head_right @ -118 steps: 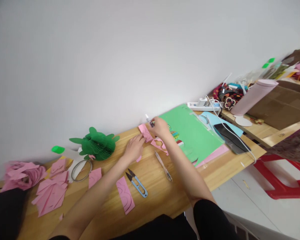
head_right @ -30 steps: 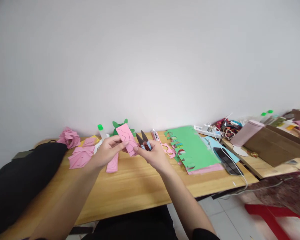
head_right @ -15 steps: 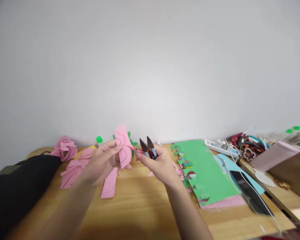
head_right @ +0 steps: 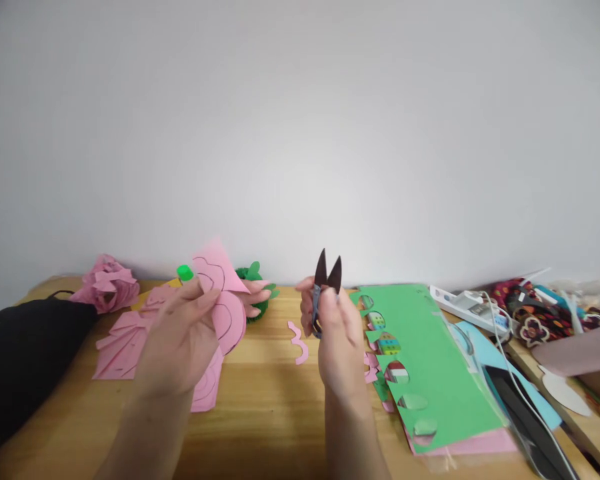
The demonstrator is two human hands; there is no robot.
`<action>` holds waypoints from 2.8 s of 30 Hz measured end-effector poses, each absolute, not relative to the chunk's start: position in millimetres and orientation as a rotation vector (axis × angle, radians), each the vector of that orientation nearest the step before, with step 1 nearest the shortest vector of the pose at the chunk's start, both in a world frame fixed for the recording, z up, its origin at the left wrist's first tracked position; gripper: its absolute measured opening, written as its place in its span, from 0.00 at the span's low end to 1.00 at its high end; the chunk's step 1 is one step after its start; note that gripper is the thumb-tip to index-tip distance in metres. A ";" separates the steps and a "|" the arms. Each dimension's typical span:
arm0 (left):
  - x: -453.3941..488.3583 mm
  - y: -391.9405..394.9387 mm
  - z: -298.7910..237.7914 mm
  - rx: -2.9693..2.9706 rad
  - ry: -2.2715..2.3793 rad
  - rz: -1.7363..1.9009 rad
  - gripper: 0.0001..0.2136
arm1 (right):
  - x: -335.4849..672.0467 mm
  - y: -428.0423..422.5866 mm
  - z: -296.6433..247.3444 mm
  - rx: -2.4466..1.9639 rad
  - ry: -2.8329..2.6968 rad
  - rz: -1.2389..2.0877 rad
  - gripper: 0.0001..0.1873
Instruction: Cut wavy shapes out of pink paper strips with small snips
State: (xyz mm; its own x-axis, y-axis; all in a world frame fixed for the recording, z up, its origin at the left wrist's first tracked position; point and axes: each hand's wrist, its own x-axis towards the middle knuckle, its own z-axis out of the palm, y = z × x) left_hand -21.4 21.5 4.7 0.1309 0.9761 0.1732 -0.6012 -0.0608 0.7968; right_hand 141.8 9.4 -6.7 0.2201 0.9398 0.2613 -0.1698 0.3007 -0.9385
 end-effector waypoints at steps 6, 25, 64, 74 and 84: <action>-21.1 18.5 2.1 0.920 0.465 1.454 0.06 | 136.9 -13.9 -1.7 -0.973 -1.302 1.186 0.25; -19.6 13.1 -8.7 1.013 0.653 1.462 0.13 | 122.2 -9.3 -7.8 -0.969 -1.210 1.375 0.21; -7.9 11.3 -7.2 1.081 0.790 1.488 0.15 | 110.3 2.5 -2.0 -0.706 -1.037 1.782 0.20; -6.1 9.3 -6.1 1.050 0.756 1.485 0.15 | 109.9 2.3 -1.6 -0.680 -0.985 1.852 0.23; -4.3 8.4 -6.5 1.026 0.784 1.496 0.15 | 110.1 3.3 -1.5 -0.680 -0.971 1.864 0.22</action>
